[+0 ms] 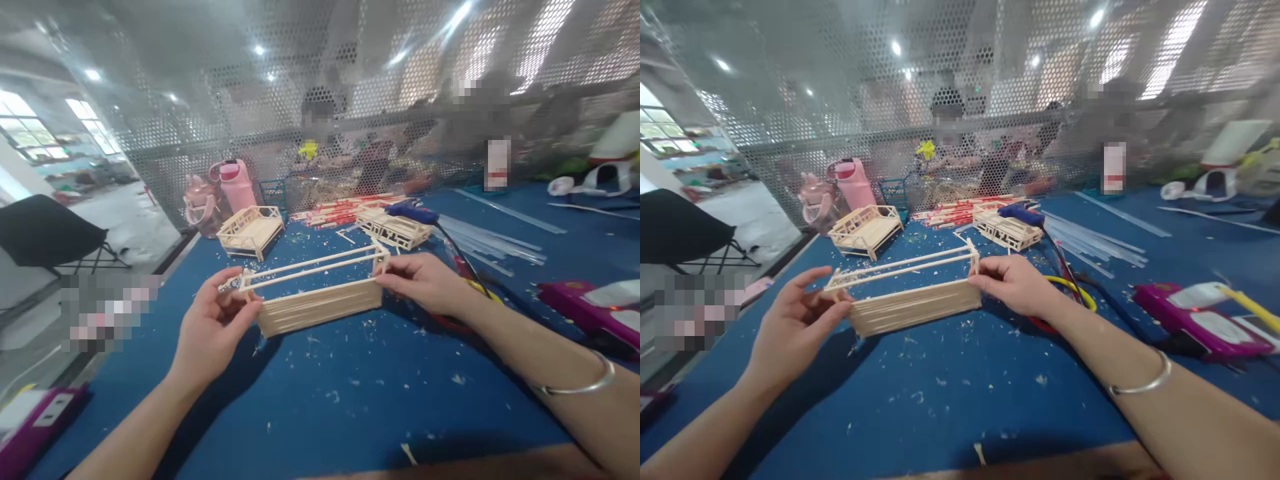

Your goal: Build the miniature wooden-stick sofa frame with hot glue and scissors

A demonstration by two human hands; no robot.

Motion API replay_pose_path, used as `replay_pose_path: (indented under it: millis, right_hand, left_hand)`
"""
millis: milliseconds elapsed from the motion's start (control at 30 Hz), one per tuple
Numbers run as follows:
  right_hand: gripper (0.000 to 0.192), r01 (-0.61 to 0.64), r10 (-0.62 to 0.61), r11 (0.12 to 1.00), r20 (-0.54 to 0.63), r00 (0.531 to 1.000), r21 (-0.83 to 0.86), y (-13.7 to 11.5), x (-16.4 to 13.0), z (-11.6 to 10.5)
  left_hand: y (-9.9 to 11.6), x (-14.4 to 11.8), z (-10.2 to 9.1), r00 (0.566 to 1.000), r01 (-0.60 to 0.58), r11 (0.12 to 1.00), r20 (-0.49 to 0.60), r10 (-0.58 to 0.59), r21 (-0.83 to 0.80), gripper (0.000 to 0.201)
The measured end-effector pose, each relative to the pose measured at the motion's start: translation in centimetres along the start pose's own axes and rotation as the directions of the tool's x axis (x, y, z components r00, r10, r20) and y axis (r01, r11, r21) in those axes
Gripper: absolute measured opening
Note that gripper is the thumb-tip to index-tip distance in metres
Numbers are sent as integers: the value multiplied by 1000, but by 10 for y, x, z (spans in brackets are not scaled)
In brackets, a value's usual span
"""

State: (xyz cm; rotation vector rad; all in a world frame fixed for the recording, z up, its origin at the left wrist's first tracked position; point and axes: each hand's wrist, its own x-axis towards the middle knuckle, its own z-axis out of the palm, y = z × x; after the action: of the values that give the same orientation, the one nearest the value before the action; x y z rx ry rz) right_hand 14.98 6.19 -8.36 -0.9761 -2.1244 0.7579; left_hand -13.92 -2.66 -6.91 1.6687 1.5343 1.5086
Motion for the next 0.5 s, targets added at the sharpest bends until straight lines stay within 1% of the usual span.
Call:
replay_pose_path:
  millis: [67, 167, 267, 400, 500]
  right_hand:
    - [27, 17, -17, 1000, 8, 1000, -14, -1, -1, -2]
    - [27, 34, -33, 999, 8, 999, -31, -3, -1, -3]
    - [27, 26, -26, 1000, 24, 999, -4, -5, 0, -2]
    - [28, -45, 40, 996, 59, 997, 76, -5, 1, -2]
    - [26, -10, 7, 998, 54, 999, 61, -5, 2, -3]
  left_hand:
    - [1, -2, 1, 1000, -23, 1000, 0, 23, -10, 48]
    - [1, -6, 4, 998, -47, 999, -36, 46, -25, 47]
    - [0, -9, 7, 996, -34, 998, -82, 29, -59, 51]
    - [-2, -9, 8, 995, -5, 998, -96, -2, -67, 57]
    - [-1, -9, 7, 995, 4, 999, -95, -7, -32, 61]
